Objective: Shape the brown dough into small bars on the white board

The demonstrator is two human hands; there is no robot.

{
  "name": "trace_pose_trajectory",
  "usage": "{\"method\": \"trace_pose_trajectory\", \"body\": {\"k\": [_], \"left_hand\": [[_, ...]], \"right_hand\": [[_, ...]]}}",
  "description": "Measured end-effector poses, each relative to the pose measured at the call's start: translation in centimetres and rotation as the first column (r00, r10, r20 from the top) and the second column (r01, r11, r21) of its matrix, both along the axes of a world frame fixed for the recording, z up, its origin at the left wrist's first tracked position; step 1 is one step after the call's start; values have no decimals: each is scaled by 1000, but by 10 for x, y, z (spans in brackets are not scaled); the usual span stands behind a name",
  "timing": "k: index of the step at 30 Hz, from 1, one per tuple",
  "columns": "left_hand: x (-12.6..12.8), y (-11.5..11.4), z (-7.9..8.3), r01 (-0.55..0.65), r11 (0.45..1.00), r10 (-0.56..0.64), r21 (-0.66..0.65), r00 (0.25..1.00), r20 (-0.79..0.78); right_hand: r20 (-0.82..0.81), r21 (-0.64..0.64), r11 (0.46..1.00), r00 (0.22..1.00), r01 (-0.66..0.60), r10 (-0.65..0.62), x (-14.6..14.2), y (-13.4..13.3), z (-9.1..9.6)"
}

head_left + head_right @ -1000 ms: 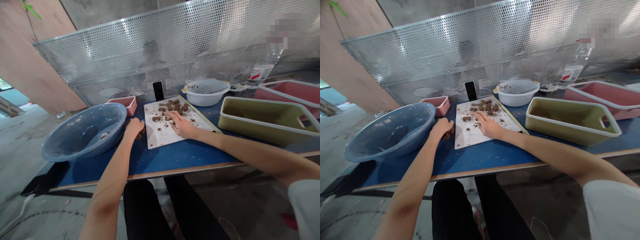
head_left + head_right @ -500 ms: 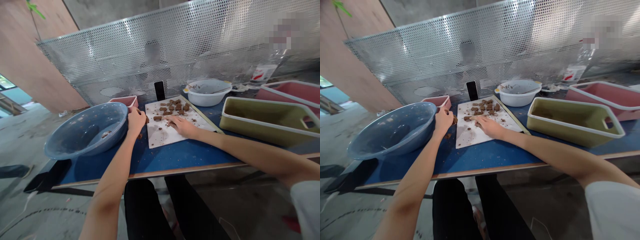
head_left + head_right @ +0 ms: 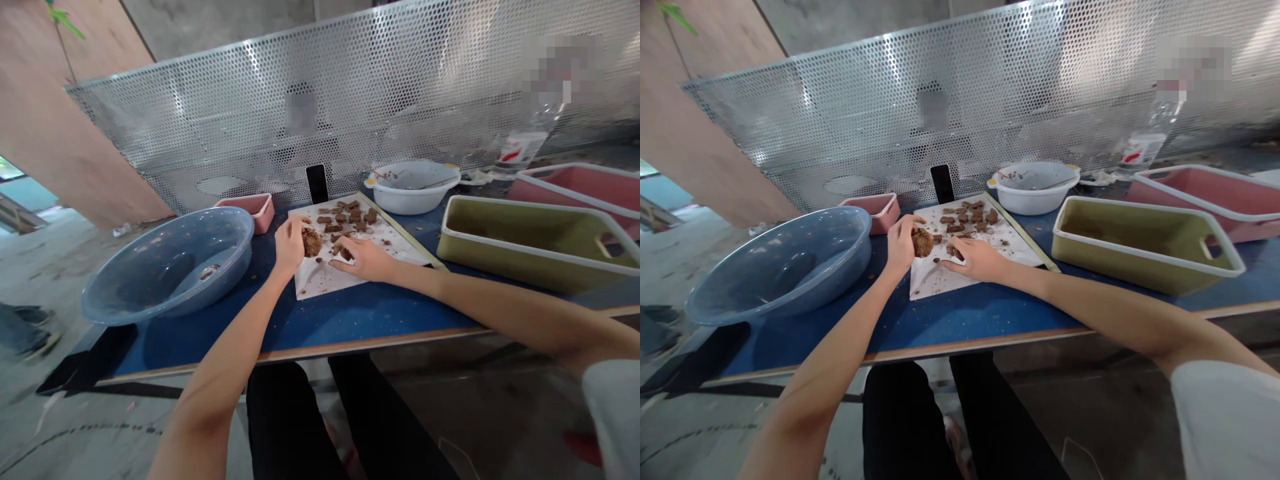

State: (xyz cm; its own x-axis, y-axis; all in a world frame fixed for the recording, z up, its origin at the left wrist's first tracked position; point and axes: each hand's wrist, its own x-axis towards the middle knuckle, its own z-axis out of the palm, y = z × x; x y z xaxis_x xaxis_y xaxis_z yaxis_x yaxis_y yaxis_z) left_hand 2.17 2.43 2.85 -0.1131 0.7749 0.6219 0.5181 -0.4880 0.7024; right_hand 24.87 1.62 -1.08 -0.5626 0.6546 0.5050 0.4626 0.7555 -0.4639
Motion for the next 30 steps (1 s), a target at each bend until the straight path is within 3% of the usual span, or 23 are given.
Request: {"method": "trace_pose_trajectory", "body": {"k": [3,5,12,20,30], "left_hand": [[10,-13,-2,44,997,-39,55,995,-90],[17,-19,-4,68,994,-56,81,988,-142],[33,-21,-16,116,981,-94,154,986,-139],[36,-22,-16,258,966,-258,6,966,-16],[45,-29,-13,163,986,-161,-42,986,42]], "right_hand": [[-108,-249,967,994,-51,25,-8,-5,3],[-155,-323,943,987,-84,34,-13,-8,4],[-129,-335,942,991,-4,-41,-16,-14,0],[-134,-321,947,989,16,-62,-16,-10,2],[-240,-275,961,970,-36,-33,-16,-14,5]]}}
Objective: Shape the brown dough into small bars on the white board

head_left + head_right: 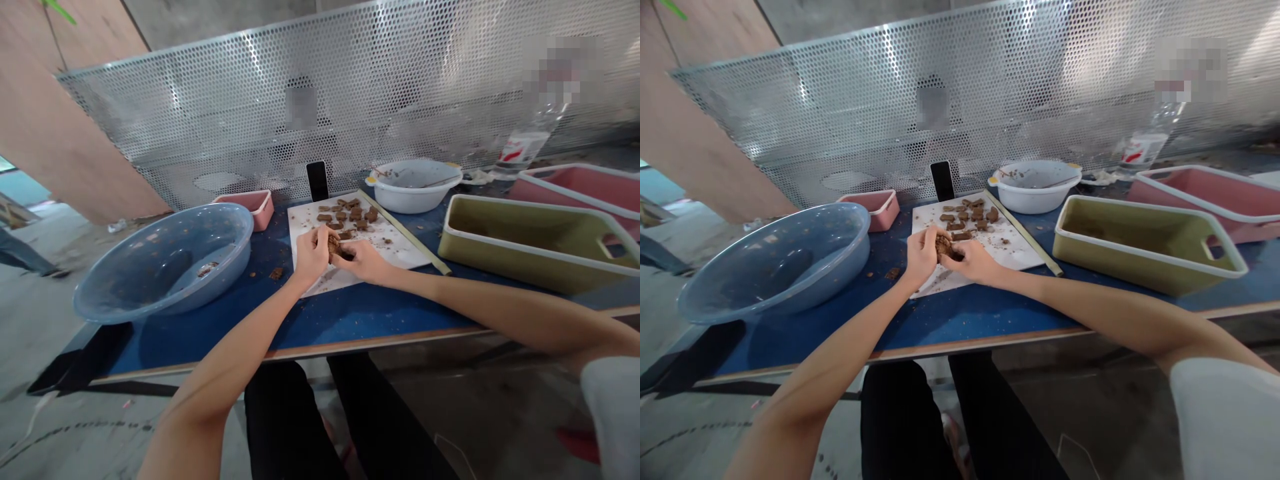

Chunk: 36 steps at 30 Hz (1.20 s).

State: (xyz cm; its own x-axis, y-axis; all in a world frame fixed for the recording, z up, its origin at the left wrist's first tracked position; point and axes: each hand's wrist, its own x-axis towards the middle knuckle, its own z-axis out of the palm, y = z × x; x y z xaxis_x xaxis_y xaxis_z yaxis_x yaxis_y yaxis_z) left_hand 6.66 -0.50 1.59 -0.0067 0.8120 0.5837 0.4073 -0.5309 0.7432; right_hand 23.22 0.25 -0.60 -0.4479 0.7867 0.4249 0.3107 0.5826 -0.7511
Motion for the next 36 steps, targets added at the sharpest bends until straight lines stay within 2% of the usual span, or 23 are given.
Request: {"method": "trace_pose_trajectory", "body": {"k": [11,17,20,23,28,32,36], "left_hand": [[5,-4,3,-66,998,67,-24,997,35],[5,-4,4,-95,995,96,-12,995,22],[5,-3,3,-110,994,110,13,994,-13],[4,-3,3,-120,993,121,22,992,-43],[3,-3,5,-109,993,111,40,992,-60],[-8,6,4,-168,983,173,79,983,-57],[-37,25,6,-298,954,298,22,954,-16]], "right_hand": [[-66,69,998,998,11,-6,0,-5,2],[-46,146,986,996,81,-76,-1,-4,-3],[-15,286,954,996,94,-93,0,-1,-8],[53,431,897,990,93,-129,2,4,-11],[104,549,833,982,76,-158,4,7,-11],[69,589,806,990,58,-122,9,4,-9],[129,539,841,991,-47,-27,17,2,-7]]}}
